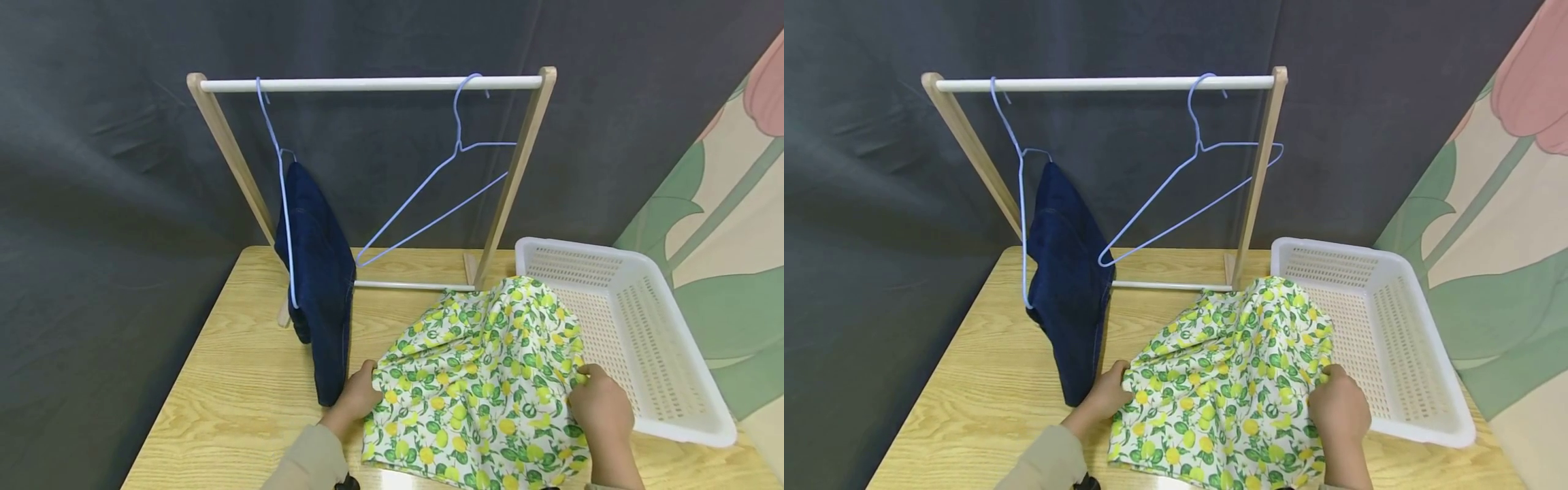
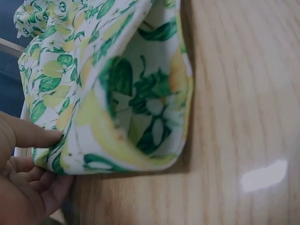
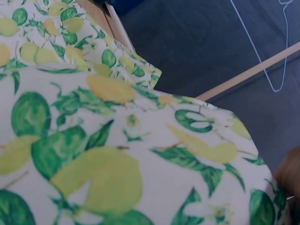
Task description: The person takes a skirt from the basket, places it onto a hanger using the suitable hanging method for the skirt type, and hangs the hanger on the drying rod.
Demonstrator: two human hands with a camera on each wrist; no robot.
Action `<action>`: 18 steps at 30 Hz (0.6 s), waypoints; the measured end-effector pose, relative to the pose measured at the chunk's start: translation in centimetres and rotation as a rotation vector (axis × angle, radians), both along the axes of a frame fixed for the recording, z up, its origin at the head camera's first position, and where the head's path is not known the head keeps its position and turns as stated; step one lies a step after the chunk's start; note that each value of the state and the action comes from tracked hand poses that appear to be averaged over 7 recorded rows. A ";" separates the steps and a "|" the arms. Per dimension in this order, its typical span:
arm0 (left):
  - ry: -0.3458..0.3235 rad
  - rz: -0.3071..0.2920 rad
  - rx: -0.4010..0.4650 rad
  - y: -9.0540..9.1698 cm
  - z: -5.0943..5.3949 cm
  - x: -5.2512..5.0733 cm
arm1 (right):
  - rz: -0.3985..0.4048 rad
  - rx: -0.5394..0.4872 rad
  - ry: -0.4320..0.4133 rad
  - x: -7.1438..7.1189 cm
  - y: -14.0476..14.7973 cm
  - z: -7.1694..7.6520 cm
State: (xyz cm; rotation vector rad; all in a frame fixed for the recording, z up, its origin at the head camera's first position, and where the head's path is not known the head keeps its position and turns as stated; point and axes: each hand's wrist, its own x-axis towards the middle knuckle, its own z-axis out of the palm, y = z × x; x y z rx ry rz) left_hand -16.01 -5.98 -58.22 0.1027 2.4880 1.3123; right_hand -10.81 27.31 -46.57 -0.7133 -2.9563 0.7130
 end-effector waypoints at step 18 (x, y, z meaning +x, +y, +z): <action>0.114 0.072 0.022 -0.9 2.7 -1.7 | -0.005 -0.012 0.340 1.4 -4.0 0.0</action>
